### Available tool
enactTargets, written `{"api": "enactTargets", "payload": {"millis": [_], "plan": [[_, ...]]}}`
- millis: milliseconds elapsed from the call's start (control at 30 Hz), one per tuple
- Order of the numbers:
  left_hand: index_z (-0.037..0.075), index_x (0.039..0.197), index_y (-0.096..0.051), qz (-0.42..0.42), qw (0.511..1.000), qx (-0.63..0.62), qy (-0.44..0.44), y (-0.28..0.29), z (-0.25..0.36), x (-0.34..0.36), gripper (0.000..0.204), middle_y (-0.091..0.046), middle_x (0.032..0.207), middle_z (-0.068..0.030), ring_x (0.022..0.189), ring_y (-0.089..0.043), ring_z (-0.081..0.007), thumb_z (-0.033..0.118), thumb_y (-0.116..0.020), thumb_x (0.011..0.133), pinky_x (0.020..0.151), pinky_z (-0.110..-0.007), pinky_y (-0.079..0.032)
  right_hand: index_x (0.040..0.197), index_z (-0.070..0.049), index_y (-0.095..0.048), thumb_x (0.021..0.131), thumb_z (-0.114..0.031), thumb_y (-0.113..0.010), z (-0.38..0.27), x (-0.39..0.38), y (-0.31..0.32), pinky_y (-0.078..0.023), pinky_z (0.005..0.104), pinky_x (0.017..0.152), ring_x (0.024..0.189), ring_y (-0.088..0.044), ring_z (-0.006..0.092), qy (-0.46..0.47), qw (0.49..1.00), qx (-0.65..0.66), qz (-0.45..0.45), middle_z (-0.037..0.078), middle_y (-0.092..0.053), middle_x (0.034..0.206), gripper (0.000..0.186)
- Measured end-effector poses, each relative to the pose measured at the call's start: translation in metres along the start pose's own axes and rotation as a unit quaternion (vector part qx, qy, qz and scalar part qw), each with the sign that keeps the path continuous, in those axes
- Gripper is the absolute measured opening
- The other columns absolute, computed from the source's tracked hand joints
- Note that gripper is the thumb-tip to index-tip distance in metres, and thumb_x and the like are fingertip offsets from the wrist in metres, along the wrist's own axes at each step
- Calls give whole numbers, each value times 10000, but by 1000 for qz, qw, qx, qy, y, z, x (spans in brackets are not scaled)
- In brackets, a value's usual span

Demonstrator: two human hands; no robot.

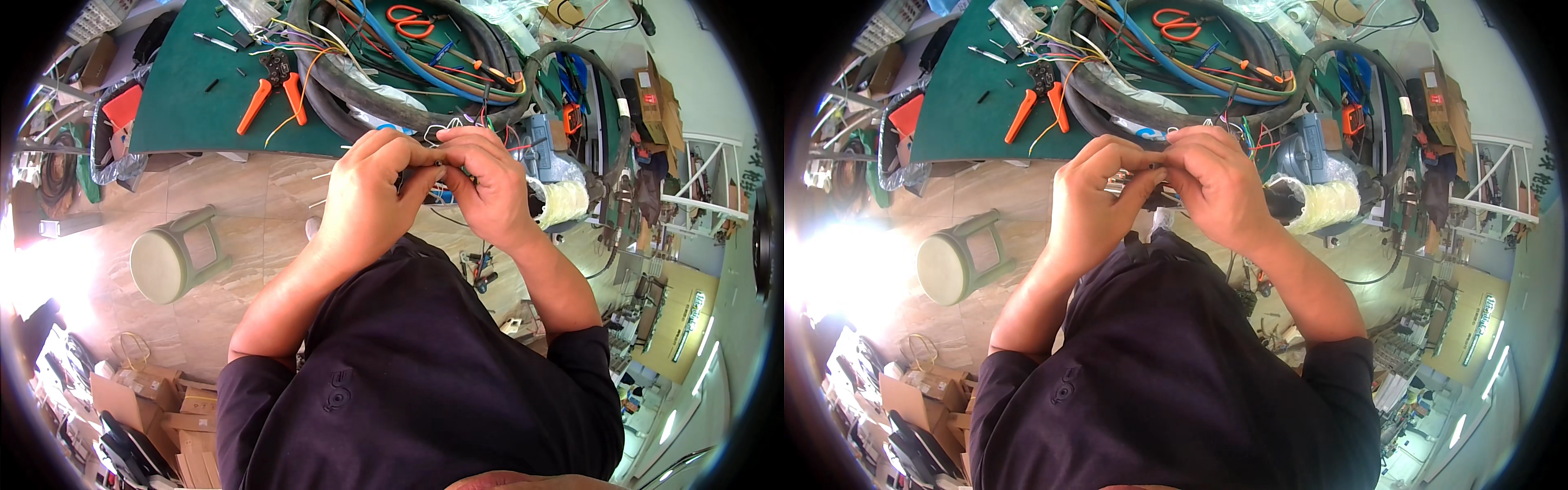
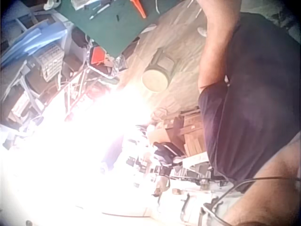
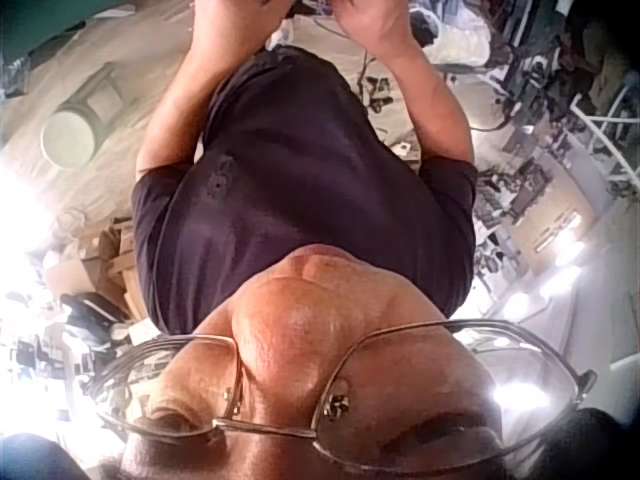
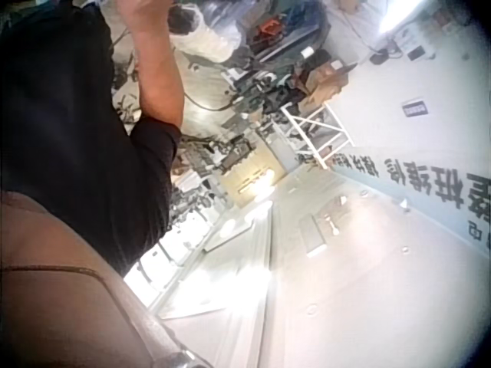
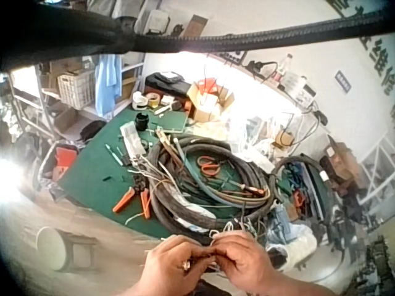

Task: The person prepares and applies heat-shrink tubing to individual wires within a bundle, using a heat gun to seal the connections.

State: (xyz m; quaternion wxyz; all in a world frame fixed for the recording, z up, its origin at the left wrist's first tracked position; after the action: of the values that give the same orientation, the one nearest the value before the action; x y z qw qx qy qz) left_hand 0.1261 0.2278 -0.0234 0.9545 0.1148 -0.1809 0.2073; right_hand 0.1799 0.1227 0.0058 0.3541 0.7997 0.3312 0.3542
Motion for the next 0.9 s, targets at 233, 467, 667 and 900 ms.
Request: {"api": "enactTargets", "payload": {"millis": [233, 467, 667, 900], "plan": [[55, 847, -686, 7, 1000, -3, -1, 1, 0, -1, 113, -607, 752, -63, 690, -575, -253, 28, -726, 745, 612, -352, -466, 888, -21, -657, 726, 36, -704, -3, 0, 3, -483, 374, 808, 963, -618, 293, 5, 1000, 10, 3, 132, -656, 933, 178], [52, 913, -690, 17, 999, -31, 10, 3, 0, -4, 176, -621, 775, -73, 719, -615, -229, -2, -724, 750, 619, -327, -493, 894, -30, -665, 714, 20, -725, -7, 1, 7, -478, 374, 817, 978, -607, 289, 14, 1000, 17, 13, 119, -653, 925, 196], [28, 922, -675, 20, 997, -60, 35, 5, -11, -14, 155, -665, 846, -84, 753, -662, -208, -15, -715, 778, 679, -304, -525, 874, -38, -659, 718, 7, -727, -12, 0, 7, -476, 384, 823, 980, -601, 294, 30, 999, 23, 29, 80, -648, 892, 175], [16, 902, -667, 25, 998, -45, 44, 5, -12, -18, 125, -679, 867, -86, 753, -661, -197, -12, -712, 789, 680, -298, -522, 842, -40, -643, 715, 4, -716, -17, -1, 6, -471, 397, 834, 972, -598, 304, 46, 998, 25, 33, 69, -636, 869, 153]]}}
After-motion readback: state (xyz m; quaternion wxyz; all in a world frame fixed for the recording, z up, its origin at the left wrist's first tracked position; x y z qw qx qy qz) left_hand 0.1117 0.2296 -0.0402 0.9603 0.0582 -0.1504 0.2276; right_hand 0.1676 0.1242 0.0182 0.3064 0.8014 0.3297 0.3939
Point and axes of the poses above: each hand's wrist, its own x-axis towards the middle knuckle, its own y-axis out of the back of the hand, z = x × y, the point moved 10 cm from there along x, towards the middle knuckle
